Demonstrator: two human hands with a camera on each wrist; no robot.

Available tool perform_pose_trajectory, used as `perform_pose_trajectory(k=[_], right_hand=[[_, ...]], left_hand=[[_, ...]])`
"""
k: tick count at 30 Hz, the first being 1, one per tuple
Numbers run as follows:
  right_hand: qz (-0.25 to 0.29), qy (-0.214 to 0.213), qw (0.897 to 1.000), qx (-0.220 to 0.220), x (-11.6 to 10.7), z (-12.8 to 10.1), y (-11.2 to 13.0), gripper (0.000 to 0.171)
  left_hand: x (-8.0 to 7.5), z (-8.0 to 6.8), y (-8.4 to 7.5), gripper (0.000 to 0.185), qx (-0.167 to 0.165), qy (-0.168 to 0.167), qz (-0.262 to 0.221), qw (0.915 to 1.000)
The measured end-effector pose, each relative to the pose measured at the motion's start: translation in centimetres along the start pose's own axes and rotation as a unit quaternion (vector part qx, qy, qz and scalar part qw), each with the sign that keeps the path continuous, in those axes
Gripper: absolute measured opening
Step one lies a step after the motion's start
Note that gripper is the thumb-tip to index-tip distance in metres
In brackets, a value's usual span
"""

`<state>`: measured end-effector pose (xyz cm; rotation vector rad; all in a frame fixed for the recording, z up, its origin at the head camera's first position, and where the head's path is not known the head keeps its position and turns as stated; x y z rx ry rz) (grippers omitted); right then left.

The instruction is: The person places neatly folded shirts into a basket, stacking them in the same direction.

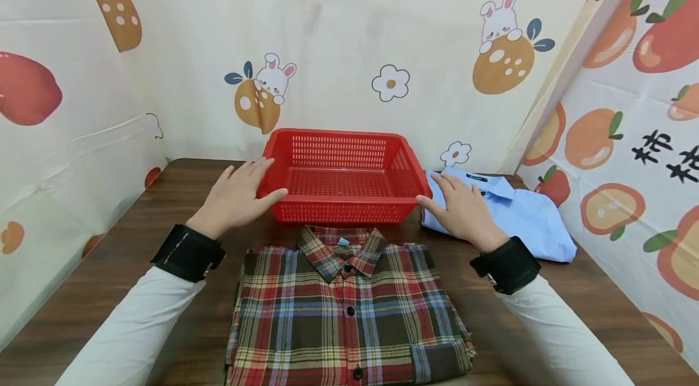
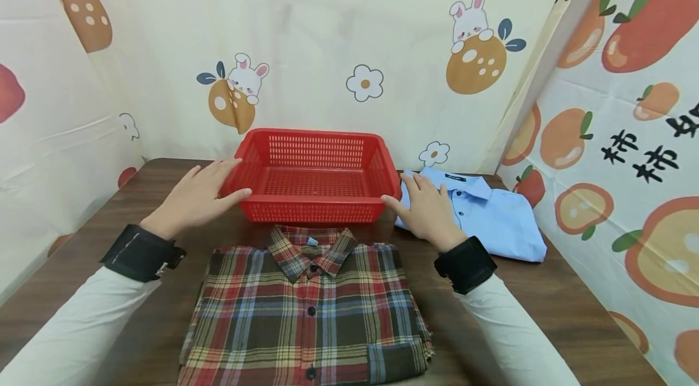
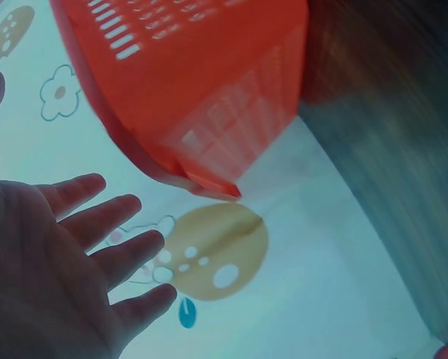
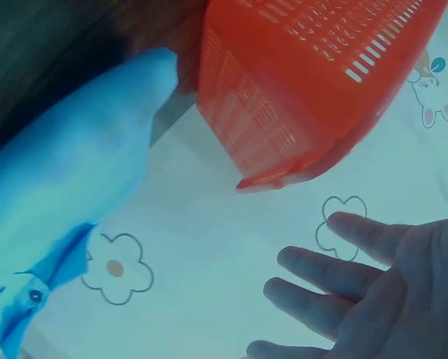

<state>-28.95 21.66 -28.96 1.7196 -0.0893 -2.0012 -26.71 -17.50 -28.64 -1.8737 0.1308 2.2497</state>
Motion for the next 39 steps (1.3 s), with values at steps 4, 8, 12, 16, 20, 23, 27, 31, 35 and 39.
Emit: perform_pose_trajectory(k=[4,8,12,16,20,23,27,31,35,39], right_hand=[[0.003,0.002,1.000,0.007,0.0,-0.6,-0.7,0.079],[0.000,0.011,1.000,0.023,0.4,-1.0,-1.3,0.080],[-0.001,0.014,0.999,0.033,0.8,-1.3,-1.6,0.081],[-0.005,0.013,1.000,0.017,1.4,-1.6,-1.9,0.081],[0.001,0.020,1.000,0.002,2.3,-2.0,-2.1,0.080],[0.016,0.027,1.000,0.001,2.9,-2.3,-2.1,0.080],[0.033,0.035,0.999,0.005,3.7,-2.6,-2.1,0.080],[0.046,0.038,0.998,-0.007,4.4,-3.0,-1.9,0.079],[0.086,0.075,0.993,-0.011,5.0,-3.6,-1.6,0.081],[0.125,0.118,0.985,-0.007,5.5,-3.9,-1.3,0.084]], left_hand=[[0.1,-0.4,0.7,0.076,-0.001,-0.015,-0.006,0.9999],[0.1,-0.8,1.5,0.077,-0.009,-0.014,-0.001,0.9999],[0.4,-1.4,2.3,0.080,-0.020,0.002,0.008,0.9998],[1.0,-1.9,2.8,0.082,-0.024,0.013,0.016,0.9995],[1.8,-2.4,3.3,0.083,-0.029,0.023,0.019,0.9992],[2.4,-2.7,3.5,0.083,-0.028,0.030,0.016,0.9990],[3.1,-3.1,3.6,0.082,-0.022,0.040,0.015,0.9988],[3.6,-3.4,3.5,0.081,-0.014,0.043,0.012,0.9989],[4.0,-3.6,3.1,0.080,0.001,0.048,-0.008,0.9988],[4.3,-3.7,2.6,0.081,0.014,0.070,-0.036,0.9968]])
Point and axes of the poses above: each hand's wrist, its own z-axis towards the middle knuckle, its own x-axis out of the palm, y = z × x, the point moved 3 cm from there along z, towards the middle knuckle, and after that the axes turned 13 degrees about z, right-handed, at the moved point
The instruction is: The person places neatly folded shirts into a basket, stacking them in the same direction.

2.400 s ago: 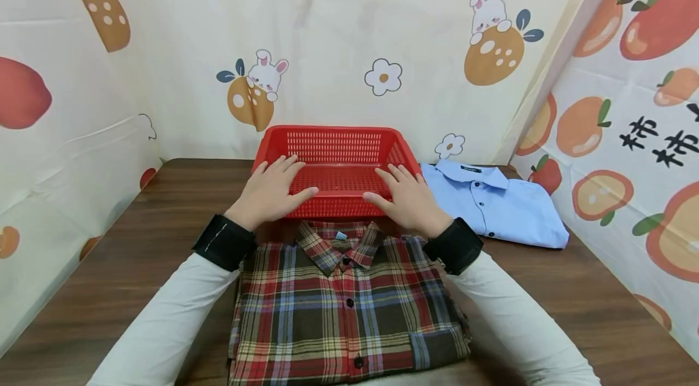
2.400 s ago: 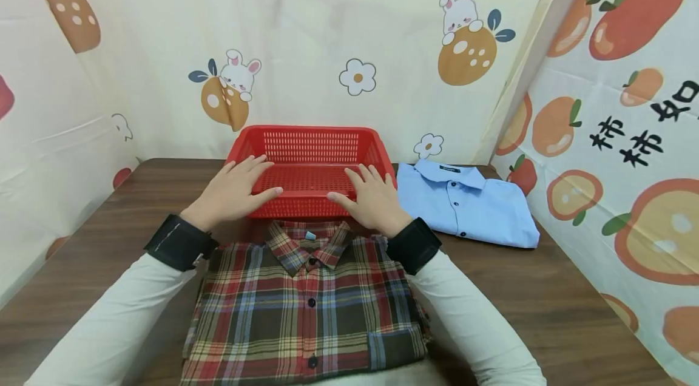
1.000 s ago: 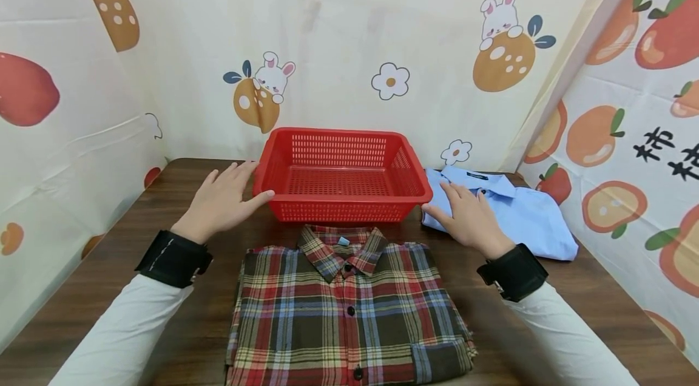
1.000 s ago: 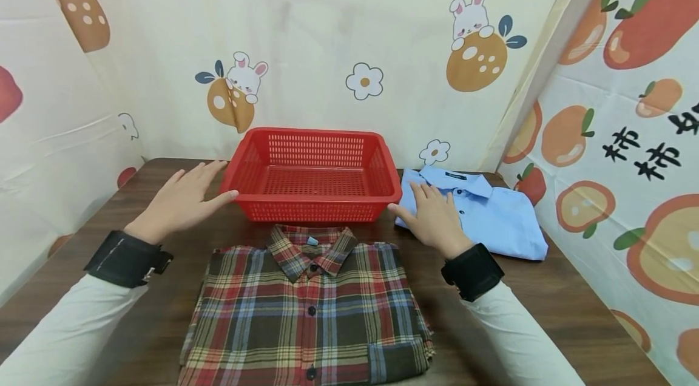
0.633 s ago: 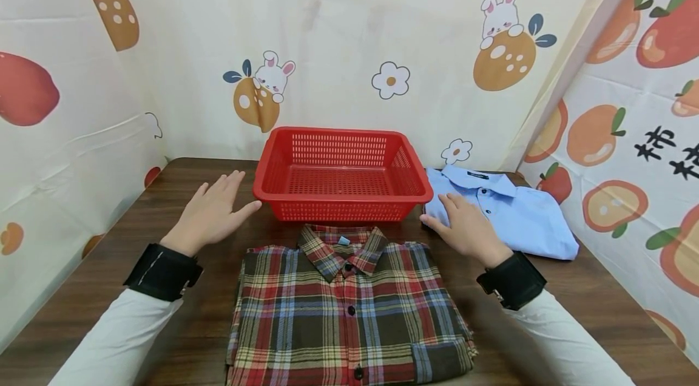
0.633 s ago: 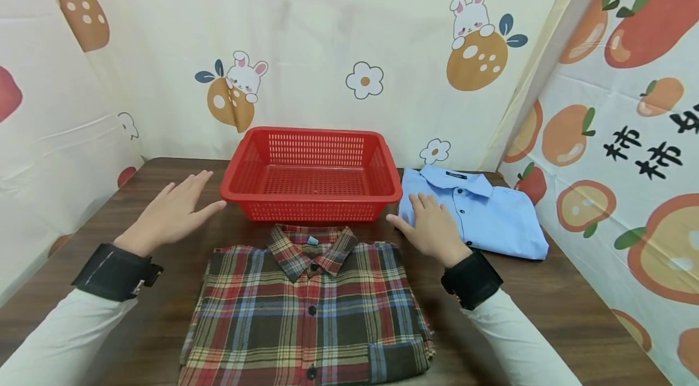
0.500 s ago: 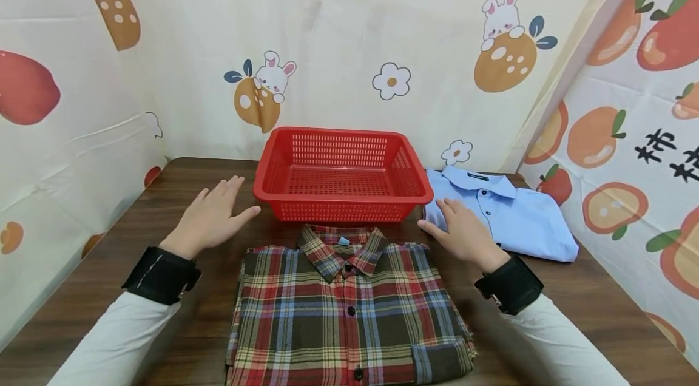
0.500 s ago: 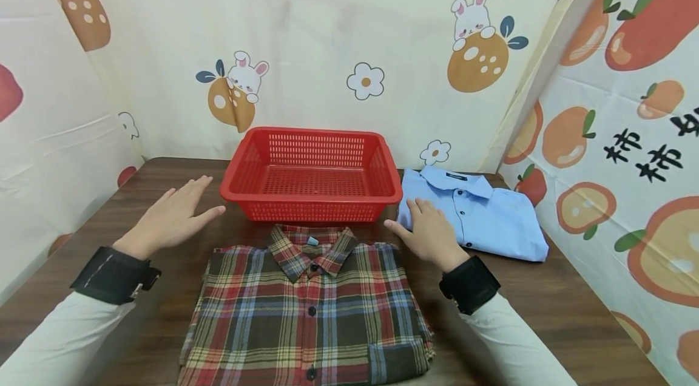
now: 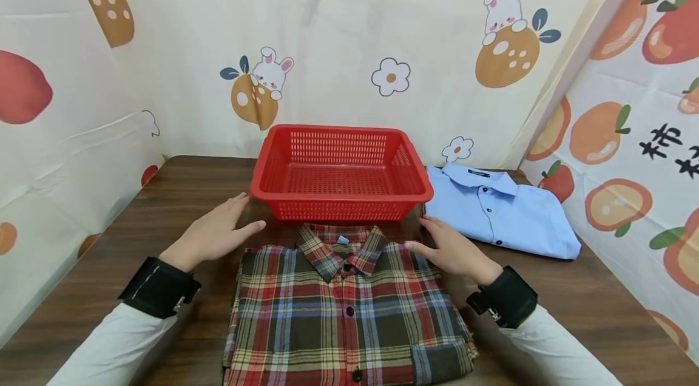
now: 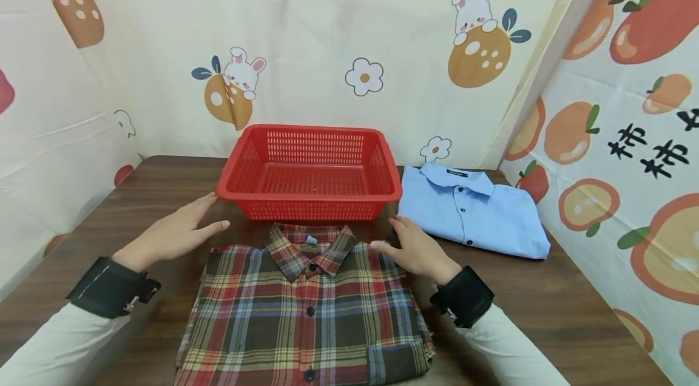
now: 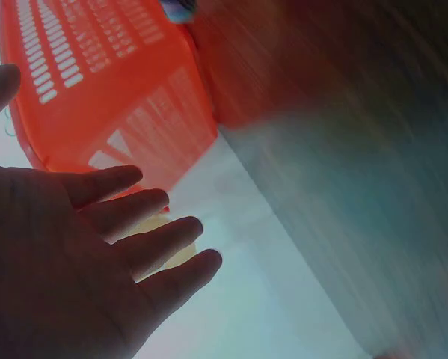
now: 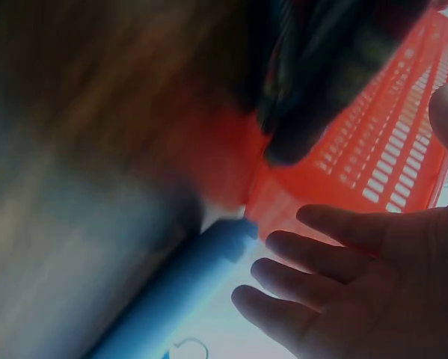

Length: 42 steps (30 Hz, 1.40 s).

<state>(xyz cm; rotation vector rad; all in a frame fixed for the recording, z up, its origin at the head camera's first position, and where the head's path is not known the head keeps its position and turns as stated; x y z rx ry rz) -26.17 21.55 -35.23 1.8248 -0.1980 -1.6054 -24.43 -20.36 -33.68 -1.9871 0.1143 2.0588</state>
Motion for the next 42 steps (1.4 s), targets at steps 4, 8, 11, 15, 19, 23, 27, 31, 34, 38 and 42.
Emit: perform_pose_trajectory(k=[4,8,11,15,19,23,27,31,34,38,42], right_hand=[[0.019,0.020,1.000,-0.007,0.2,0.0,0.5,0.082],[0.041,0.040,0.998,-0.016,0.5,0.2,0.7,0.075],[0.051,0.052,0.997,-0.024,0.7,0.3,0.7,0.072],[0.056,0.059,0.996,-0.033,0.8,0.2,0.7,0.071],[0.058,0.058,0.996,-0.045,0.8,0.2,0.6,0.067],[0.055,0.049,0.996,-0.056,0.7,0.5,0.3,0.059],[0.061,0.049,0.996,-0.053,0.7,0.9,-0.1,0.050],[0.081,0.063,0.993,-0.054,0.8,1.3,-0.4,0.039],[0.087,0.073,0.992,-0.063,0.8,1.7,-0.4,0.033],[0.085,0.085,0.990,-0.070,0.9,2.1,-0.4,0.030],[0.099,0.110,0.986,-0.071,1.4,2.5,-0.4,0.027]], left_hand=[[0.1,-0.2,-0.5,0.083,0.006,0.021,-0.022,0.9995],[0.3,-0.3,-1.0,0.081,0.012,0.034,-0.038,0.9986],[0.6,-0.3,-1.4,0.079,0.017,0.042,-0.047,0.9978],[1.0,-0.3,-1.8,0.075,0.038,0.052,-0.085,0.9943],[1.5,-0.2,-2.3,0.072,0.067,0.079,-0.137,0.9851],[1.9,0.0,-2.6,0.070,0.079,0.093,-0.144,0.9820],[2.2,0.3,-2.6,0.066,0.081,0.096,-0.150,0.9807],[2.5,0.5,-2.7,0.063,0.077,0.109,-0.176,0.9753],[2.6,0.7,-2.9,0.060,0.076,0.119,-0.189,0.9718],[2.7,0.9,-3.2,0.058,0.075,0.135,-0.198,0.9678],[3.0,0.9,-3.4,0.057,0.076,0.152,-0.197,0.9654]])
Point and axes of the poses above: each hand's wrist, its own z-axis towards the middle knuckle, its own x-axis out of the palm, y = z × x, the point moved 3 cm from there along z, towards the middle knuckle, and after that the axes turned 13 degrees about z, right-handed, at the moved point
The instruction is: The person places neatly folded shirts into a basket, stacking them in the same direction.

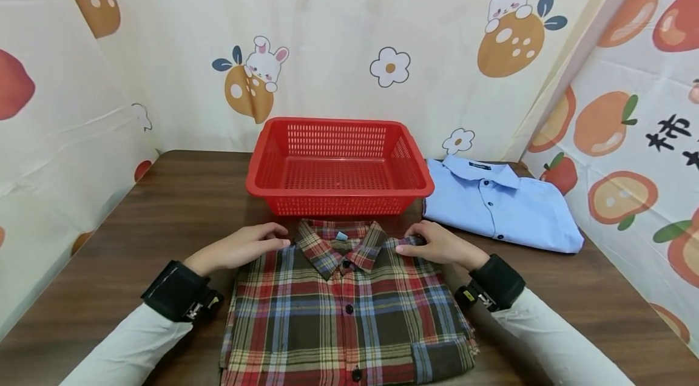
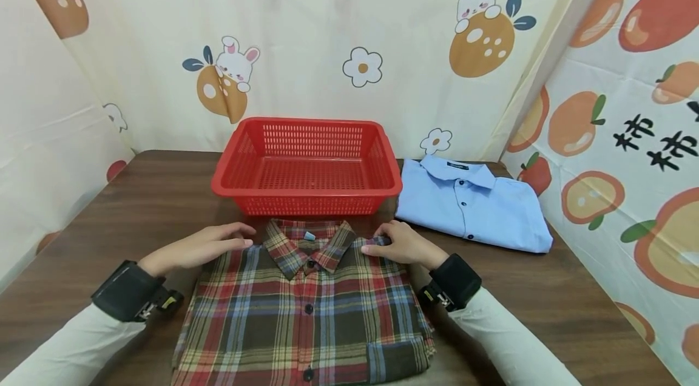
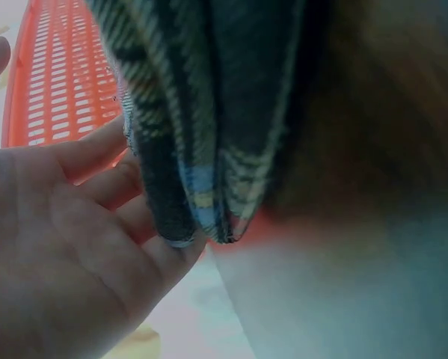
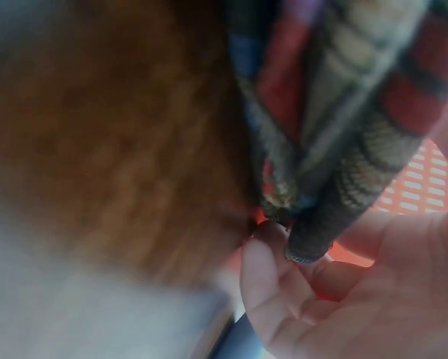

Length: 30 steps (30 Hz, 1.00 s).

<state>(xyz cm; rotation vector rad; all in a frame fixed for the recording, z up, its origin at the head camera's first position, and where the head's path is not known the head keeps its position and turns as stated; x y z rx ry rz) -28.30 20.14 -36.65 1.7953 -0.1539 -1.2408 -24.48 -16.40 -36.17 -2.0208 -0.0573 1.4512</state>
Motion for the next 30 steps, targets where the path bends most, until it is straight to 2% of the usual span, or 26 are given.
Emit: perform_pose_trajectory(k=[3,7,11,18,20,23,26,30], right_hand=[[0.011,0.016,1.000,0.000,0.2,0.3,-0.1,0.028],[0.029,0.019,0.999,0.023,0.4,0.4,-0.1,0.031],[0.053,0.001,0.996,0.069,0.2,0.2,-0.1,0.032],[0.114,-0.034,0.984,0.134,-0.5,-0.3,-0.4,0.037],[0.130,-0.041,0.980,0.146,-0.5,-0.5,-0.6,0.037],[0.152,-0.050,0.974,0.158,-0.6,-0.7,-0.9,0.039],[0.179,-0.059,0.966,0.179,-0.7,-0.9,-1.3,0.042],[0.216,-0.060,0.950,0.216,-0.8,-1.2,-1.8,0.046]], left_hand=[[0.1,0.0,0.1,0.055,-0.005,0.007,0.008,0.9999],[0.0,0.1,0.7,0.048,-0.007,0.010,0.021,0.9997],[-0.3,0.2,1.2,0.045,-0.005,0.012,0.028,0.9995],[-1.1,-0.1,2.0,0.044,-0.015,-0.002,0.036,0.9992],[-1.2,-0.3,2.2,0.044,-0.025,0.000,0.018,0.9995],[-1.2,-0.9,2.7,0.048,-0.045,0.021,-0.039,0.9980],[-1.2,-1.4,3.3,0.054,-0.078,0.049,-0.109,0.9898],[-0.8,-2.2,4.3,0.059,-0.098,0.071,-0.173,0.9774]])
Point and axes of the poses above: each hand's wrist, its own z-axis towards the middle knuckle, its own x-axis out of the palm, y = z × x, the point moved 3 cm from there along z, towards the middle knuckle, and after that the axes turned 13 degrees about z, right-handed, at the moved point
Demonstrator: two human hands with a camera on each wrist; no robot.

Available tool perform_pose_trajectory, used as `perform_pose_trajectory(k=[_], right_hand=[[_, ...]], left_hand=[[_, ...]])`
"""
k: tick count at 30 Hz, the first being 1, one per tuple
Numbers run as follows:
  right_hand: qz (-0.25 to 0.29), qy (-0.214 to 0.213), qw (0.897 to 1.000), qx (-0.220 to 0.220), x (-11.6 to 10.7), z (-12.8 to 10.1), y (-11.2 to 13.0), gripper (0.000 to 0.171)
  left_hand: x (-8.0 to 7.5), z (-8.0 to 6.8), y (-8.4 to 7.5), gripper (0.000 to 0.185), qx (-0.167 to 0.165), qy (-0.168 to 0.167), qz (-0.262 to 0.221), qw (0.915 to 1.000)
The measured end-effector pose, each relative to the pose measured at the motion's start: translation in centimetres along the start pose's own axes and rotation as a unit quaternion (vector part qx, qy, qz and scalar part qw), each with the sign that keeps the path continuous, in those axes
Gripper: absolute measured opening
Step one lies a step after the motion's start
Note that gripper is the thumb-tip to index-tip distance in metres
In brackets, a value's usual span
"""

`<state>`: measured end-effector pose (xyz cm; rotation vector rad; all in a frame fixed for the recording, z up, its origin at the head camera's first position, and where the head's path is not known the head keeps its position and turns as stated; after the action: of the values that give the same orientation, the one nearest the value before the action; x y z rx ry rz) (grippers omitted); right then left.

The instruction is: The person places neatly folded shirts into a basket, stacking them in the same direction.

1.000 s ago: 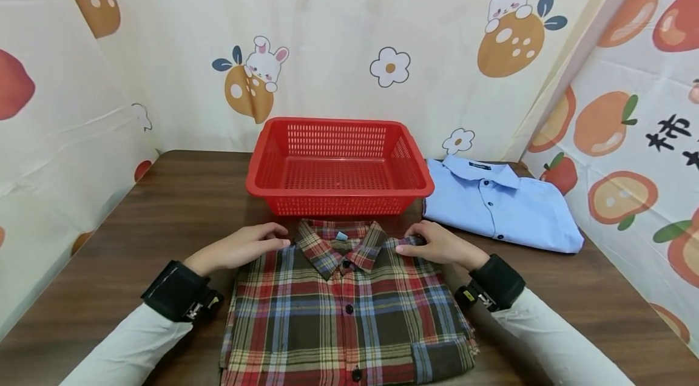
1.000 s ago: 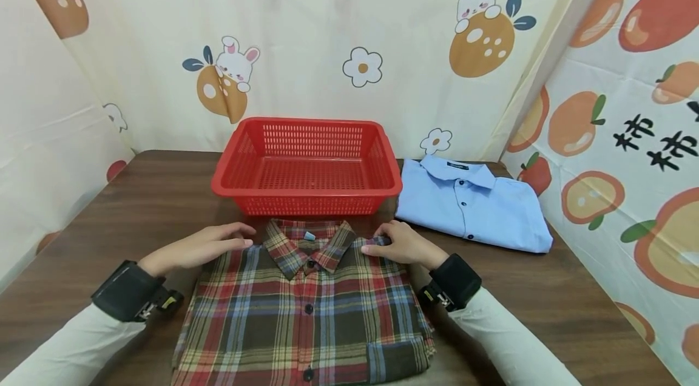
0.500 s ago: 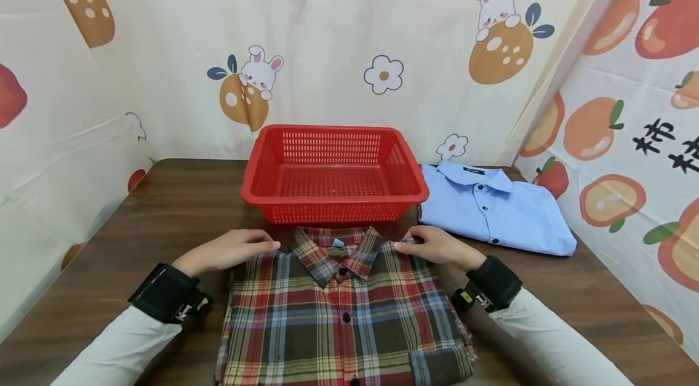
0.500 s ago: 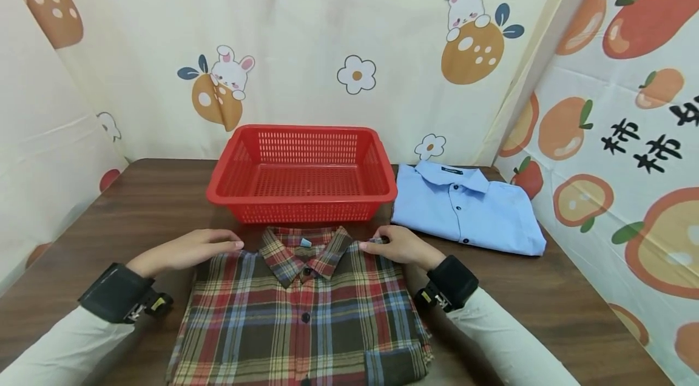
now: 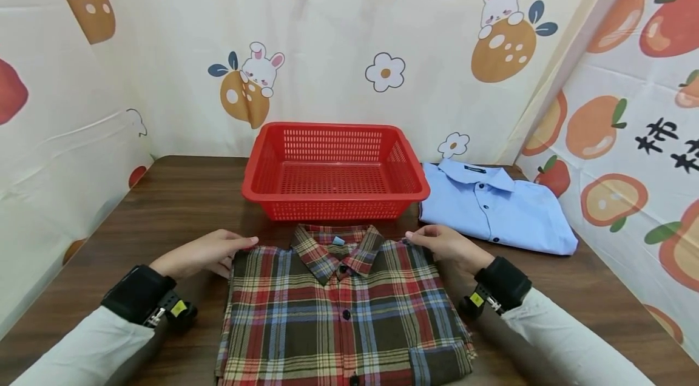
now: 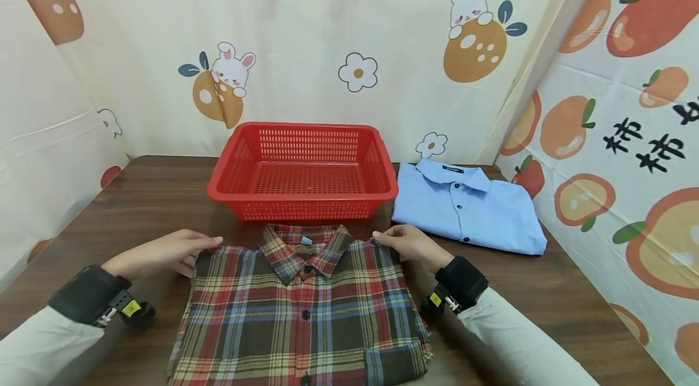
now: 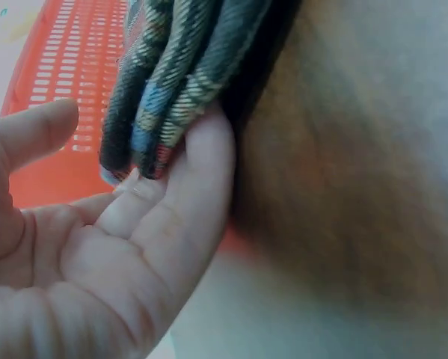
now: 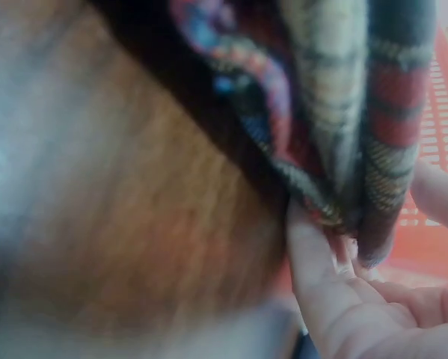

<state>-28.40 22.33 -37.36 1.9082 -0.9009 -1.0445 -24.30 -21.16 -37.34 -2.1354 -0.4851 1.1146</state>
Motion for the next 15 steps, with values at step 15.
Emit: perform_pose_trajectory(k=[15], right_hand=[[0.072,0.022,0.996,0.055,-0.6,-1.5,-1.2,0.068]], left_hand=[[1.7,-2.6,1.7,0.046,0.009,0.074,-0.105,0.9917]])
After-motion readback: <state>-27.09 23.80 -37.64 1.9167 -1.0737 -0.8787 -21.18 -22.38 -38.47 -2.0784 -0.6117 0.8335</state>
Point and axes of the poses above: each hand's wrist, its own z-axis towards the middle knuckle, its own x-axis out of the palm, y = z × x, the point moved 3 cm from there along z, towards the middle knuckle, and after that the axes turned 13 degrees about z, right-handed, at the moved point
